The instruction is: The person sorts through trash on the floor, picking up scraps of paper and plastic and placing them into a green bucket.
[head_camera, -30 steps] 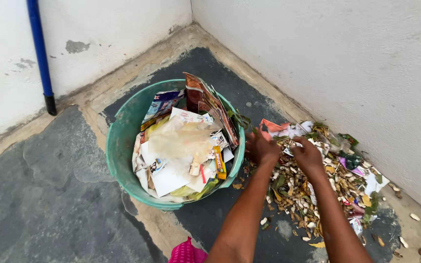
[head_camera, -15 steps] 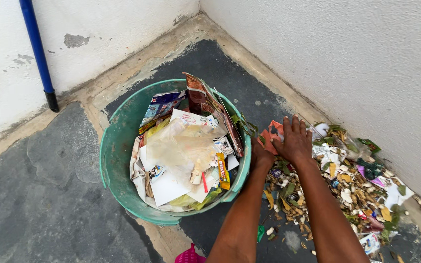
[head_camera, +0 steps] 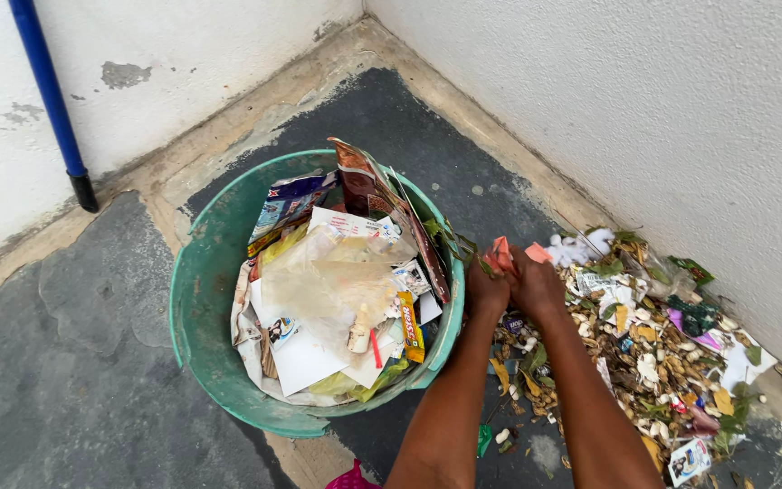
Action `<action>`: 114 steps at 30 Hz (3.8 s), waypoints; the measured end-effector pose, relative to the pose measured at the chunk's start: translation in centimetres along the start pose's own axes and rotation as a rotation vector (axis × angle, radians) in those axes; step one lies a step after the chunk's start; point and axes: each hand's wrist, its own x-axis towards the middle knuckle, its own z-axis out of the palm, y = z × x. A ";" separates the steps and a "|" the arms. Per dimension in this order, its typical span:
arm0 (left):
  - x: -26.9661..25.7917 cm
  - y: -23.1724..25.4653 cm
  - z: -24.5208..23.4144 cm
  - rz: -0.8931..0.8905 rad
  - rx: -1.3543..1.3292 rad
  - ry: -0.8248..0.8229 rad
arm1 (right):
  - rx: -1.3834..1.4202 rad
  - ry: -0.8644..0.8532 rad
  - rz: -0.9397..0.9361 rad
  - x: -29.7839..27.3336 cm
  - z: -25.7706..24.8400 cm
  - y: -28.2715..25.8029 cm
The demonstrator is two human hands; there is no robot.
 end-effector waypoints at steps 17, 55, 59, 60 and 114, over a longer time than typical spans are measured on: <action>-12.1 17.7 -2.9 -0.107 -0.877 -0.361 | 0.564 0.627 -0.078 -8.3 -6.4 3.3; -14.0 24.9 -37.4 0.367 -0.307 -0.249 | 1.144 0.184 -0.387 -20.4 -15.8 -23.9; -9.2 20.7 -35.8 0.412 -0.208 -0.208 | 1.123 0.087 -0.394 -18.5 -12.5 -23.4; -8.2 19.4 -35.0 0.407 -0.209 -0.209 | 1.122 0.075 -0.482 -18.0 -11.8 -23.2; -8.5 12.9 -39.3 0.296 0.805 -0.388 | -0.416 -0.170 -0.481 -15.5 -3.1 -25.5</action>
